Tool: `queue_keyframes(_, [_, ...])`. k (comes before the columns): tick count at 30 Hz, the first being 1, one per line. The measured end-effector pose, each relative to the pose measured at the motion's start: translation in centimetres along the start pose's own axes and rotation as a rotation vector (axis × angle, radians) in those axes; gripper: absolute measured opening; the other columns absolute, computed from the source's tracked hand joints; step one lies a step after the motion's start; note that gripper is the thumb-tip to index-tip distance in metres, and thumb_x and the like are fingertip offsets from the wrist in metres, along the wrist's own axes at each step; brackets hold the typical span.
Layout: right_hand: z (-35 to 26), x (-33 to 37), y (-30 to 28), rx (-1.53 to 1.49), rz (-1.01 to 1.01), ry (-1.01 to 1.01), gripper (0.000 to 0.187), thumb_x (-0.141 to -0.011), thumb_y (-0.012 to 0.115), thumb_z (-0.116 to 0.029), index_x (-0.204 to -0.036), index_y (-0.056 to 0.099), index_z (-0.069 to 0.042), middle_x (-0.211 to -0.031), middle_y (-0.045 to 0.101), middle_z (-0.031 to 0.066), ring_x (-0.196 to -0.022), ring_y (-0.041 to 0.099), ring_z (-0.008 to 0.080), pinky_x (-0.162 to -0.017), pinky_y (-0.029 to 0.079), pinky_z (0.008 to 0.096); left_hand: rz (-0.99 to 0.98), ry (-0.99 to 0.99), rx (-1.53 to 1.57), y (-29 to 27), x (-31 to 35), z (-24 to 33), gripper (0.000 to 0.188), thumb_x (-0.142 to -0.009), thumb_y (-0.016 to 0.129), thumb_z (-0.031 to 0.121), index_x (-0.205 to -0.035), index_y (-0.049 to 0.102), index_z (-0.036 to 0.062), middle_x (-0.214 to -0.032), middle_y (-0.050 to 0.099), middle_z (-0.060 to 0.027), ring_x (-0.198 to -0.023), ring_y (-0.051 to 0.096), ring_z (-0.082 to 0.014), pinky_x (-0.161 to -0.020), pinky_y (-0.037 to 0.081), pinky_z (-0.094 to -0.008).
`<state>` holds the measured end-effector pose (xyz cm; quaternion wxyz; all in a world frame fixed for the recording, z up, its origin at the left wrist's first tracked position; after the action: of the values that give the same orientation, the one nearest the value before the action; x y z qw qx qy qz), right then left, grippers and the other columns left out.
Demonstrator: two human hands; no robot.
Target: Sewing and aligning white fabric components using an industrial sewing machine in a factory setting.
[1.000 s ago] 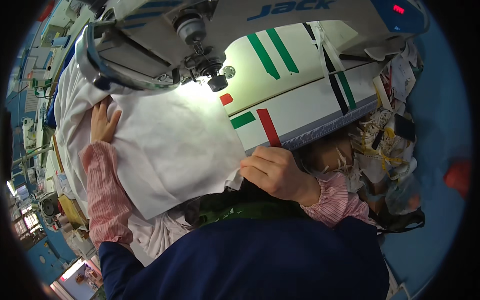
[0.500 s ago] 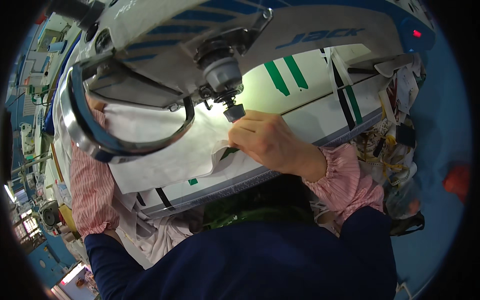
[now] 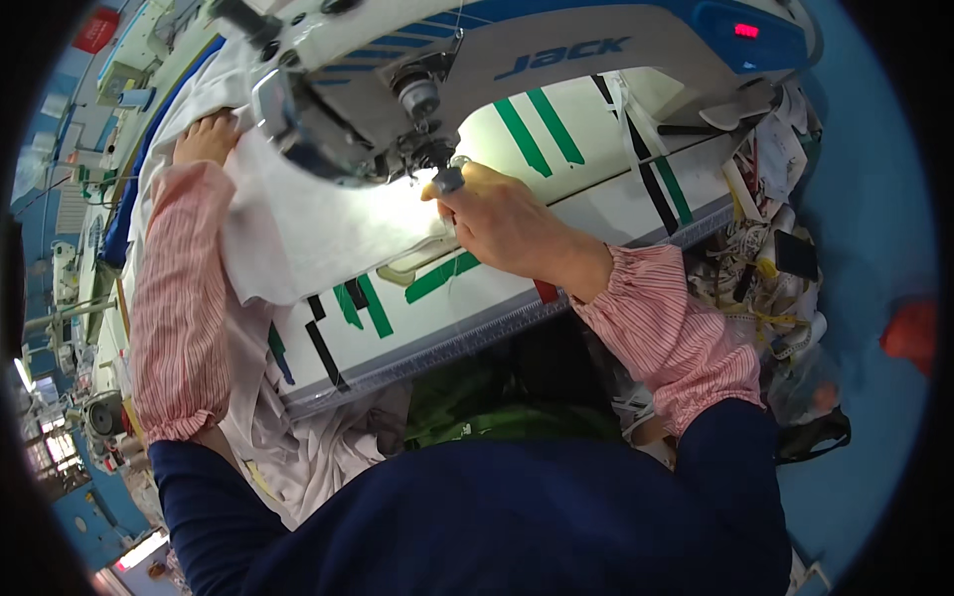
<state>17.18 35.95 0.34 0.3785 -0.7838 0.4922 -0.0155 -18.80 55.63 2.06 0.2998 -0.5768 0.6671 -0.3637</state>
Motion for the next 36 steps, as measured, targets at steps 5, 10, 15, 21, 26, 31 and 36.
queue_keyframes(5, [-2.1,0.7,0.1,0.286,0.035,-0.181,0.020,-0.075,0.062,0.000,-0.094,0.062,-0.007,-0.086,0.056,0.0064,-0.076,0.058,0.0248,-0.069,0.050,0.0372,-0.286,0.059,0.492,-10.9,11.1,13.1,0.036,-0.086,0.061,0.031,-0.113,0.061,0.0071,-0.115,0.063,-0.0106,-0.108,0.058,-0.0312,-0.092,0.046,-0.0419])
queue_keyframes(10, [-1.8,1.2,-1.6,0.233,0.241,-0.102,0.023,-0.072,0.067,-0.004,-0.095,0.065,-0.009,-0.090,0.055,0.0041,-0.084,0.058,0.0234,-0.071,0.051,0.0351,0.443,0.340,0.939,-14.8,21.3,22.1,0.022,-0.082,0.063,0.014,-0.101,0.060,0.0042,-0.108,0.062,-0.0107,-0.105,0.058,-0.0308,-0.088,0.047,-0.0410])
queue_keyframes(15, [-1.9,0.8,-0.6,0.233,0.125,-0.164,0.018,-0.074,0.069,-0.009,-0.092,0.066,-0.010,-0.091,0.058,0.0039,-0.084,0.059,0.0226,-0.069,0.051,0.0337,0.572,0.399,0.864,-14.0,21.7,23.2,0.024,-0.074,0.069,0.008,-0.097,0.063,0.0077,-0.096,0.058,-0.0059,-0.090,0.056,-0.0262,-0.078,0.046,-0.0381])
queue_keyframes(21, [-1.7,0.2,0.0,0.268,0.091,-0.219,0.009,-0.078,0.070,-0.012,-0.085,0.065,-0.010,-0.082,0.059,0.0008,-0.072,0.061,0.0204,-0.064,0.049,0.0322,0.545,0.319,0.930,-14.0,21.5,22.9,0.023,-0.075,0.069,0.008,-0.097,0.063,0.0105,-0.094,0.056,-0.0051,-0.087,0.054,-0.0245,-0.075,0.044,-0.0374])
queue_keyframes(26, [-1.2,0.1,0.0,0.235,0.059,-0.173,0.008,-0.078,0.069,-0.011,-0.085,0.065,-0.009,-0.083,0.060,0.0013,-0.072,0.061,0.0201,-0.064,0.049,0.0318,0.547,0.324,0.938,-13.5,21.6,22.8,0.023,-0.075,0.070,0.008,-0.097,0.063,0.0100,-0.096,0.057,-0.0052,-0.089,0.054,-0.0244,-0.077,0.043,-0.0370])
queue_keyframes(31, [-1.2,0.4,-0.5,0.176,0.061,-0.171,0.010,-0.077,0.070,-0.011,-0.085,0.064,-0.009,-0.084,0.060,0.0005,-0.071,0.060,0.0200,-0.063,0.048,0.0320,0.578,0.351,0.883,-14.2,21.7,22.8,0.020,-0.074,0.068,0.010,-0.092,0.061,0.0058,-0.099,0.058,-0.0042,-0.097,0.056,-0.0235,-0.082,0.043,-0.0361])
queue_keyframes(36, [-1.6,0.6,-0.3,0.300,0.049,-0.203,0.010,-0.077,0.070,-0.010,-0.084,0.064,-0.009,-0.085,0.060,-0.0005,-0.072,0.059,0.0188,-0.066,0.048,0.0314,0.555,0.399,0.929,-14.4,21.4,22.8,0.023,-0.072,0.070,0.007,-0.094,0.062,0.0069,-0.102,0.058,-0.0057,-0.094,0.055,-0.0248,-0.081,0.044,-0.0370])
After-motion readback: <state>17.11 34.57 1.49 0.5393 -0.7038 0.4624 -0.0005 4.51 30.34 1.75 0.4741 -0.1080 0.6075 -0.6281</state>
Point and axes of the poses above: each hand's wrist, its own x-axis away from the middle knuckle, its own y-axis out of the palm, z = x × y, the point moved 8 cm from there along -x, towards the middle knuckle
